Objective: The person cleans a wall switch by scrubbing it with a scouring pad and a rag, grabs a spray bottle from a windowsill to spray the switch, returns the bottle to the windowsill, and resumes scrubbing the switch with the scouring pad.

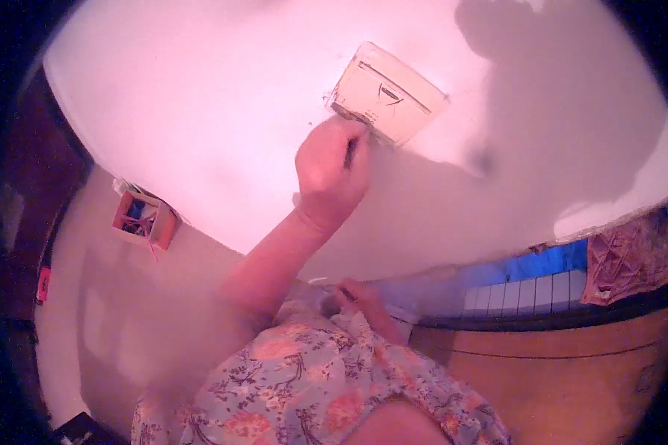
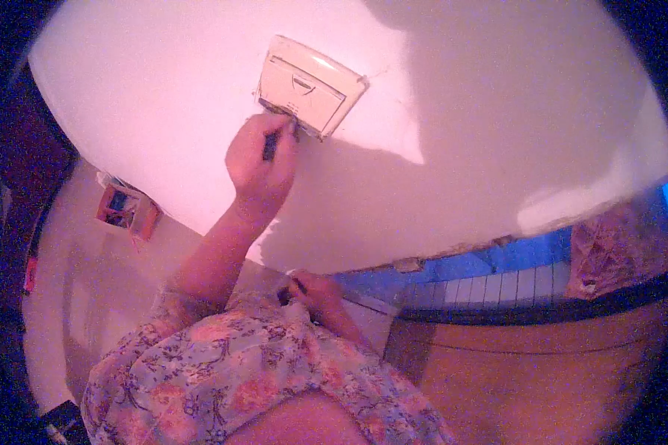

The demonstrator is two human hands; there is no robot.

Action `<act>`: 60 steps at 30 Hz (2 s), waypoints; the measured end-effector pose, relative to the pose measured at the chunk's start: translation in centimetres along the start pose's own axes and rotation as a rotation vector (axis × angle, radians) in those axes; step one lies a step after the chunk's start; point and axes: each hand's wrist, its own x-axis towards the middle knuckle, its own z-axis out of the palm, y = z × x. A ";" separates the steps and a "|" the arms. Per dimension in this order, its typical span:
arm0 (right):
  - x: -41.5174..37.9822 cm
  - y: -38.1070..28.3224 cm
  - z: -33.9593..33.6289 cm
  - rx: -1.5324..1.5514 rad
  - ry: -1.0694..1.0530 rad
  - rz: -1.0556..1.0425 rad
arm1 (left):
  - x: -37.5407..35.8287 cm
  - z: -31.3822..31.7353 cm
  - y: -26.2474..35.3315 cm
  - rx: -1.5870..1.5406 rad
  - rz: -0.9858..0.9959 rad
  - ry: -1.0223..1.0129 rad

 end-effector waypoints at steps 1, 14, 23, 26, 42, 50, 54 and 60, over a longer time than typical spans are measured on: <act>0.2 -0.1 0.1 0.027 -0.046 0.051 | 0.3 -0.1 -0.2 0.002 -0.009 0.001; 0.7 -0.1 -3.7 -0.146 -0.100 -0.279 | -1.4 1.6 0.1 0.046 -0.110 0.100; 1.6 2.1 -6.2 -0.119 -0.158 -0.260 | -1.3 1.4 1.1 0.043 -0.372 0.156; 0.9 1.9 -6.0 -0.121 -0.177 -0.222 | -1.3 0.9 2.0 0.028 -0.356 0.173; 1.0 2.5 -6.9 -0.275 -0.177 -0.318 | -0.4 -0.1 1.9 0.090 -0.281 0.133; 0.3 0.6 -6.6 -0.201 -0.214 -0.332 | -1.3 0.0 2.8 0.032 -0.283 0.084; 0.1 0.1 -6.7 -0.259 -0.196 -0.359 | 1.4 -0.5 2.4 0.021 -0.426 0.154; 0.3 -1.1 -6.6 -0.268 -0.214 -0.384 | -0.6 0.2 2.9 -0.070 -0.439 0.077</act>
